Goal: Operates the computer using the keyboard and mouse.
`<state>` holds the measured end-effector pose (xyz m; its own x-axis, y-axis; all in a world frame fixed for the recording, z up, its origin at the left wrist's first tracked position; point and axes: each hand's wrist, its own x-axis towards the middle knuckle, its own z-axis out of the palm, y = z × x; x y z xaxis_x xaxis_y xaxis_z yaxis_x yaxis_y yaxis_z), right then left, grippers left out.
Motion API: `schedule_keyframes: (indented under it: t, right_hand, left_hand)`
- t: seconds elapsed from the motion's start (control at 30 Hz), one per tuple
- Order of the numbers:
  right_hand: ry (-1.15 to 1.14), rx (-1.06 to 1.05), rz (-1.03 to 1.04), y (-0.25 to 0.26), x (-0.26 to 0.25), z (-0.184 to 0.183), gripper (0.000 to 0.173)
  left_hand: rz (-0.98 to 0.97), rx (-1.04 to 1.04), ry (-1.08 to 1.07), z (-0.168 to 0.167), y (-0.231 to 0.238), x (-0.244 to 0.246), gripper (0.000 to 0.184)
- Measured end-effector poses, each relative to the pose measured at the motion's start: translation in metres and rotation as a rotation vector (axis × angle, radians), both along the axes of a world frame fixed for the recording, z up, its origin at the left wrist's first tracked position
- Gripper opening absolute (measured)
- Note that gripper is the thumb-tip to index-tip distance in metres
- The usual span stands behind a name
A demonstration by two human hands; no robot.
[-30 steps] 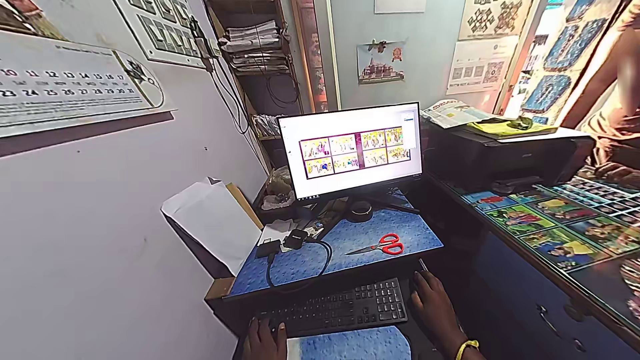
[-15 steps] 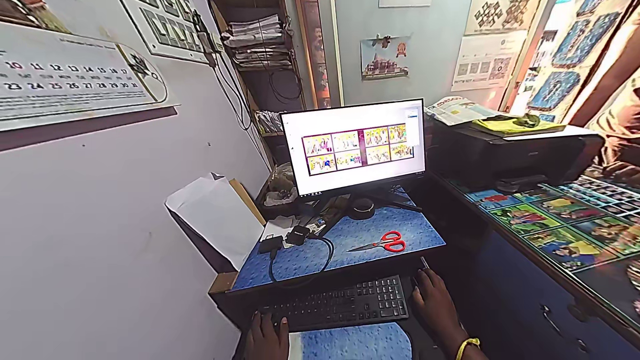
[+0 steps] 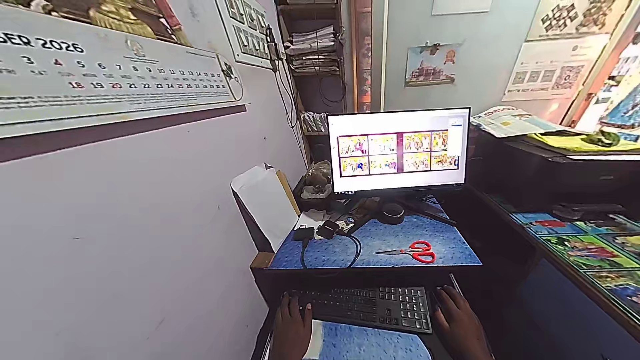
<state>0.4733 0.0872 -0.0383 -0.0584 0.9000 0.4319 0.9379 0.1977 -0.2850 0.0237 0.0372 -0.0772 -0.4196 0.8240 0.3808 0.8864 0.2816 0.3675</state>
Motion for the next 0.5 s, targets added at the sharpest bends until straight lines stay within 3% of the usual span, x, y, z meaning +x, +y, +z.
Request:
schedule_keyframes:
  t: [0.5]
  right_hand:
    - [0.010,-0.020,-0.002,-0.0050,-0.0030,0.0082,0.045]
  left_hand:
    - [0.014,0.002,0.008,0.0009,0.0007,0.0014,0.067]
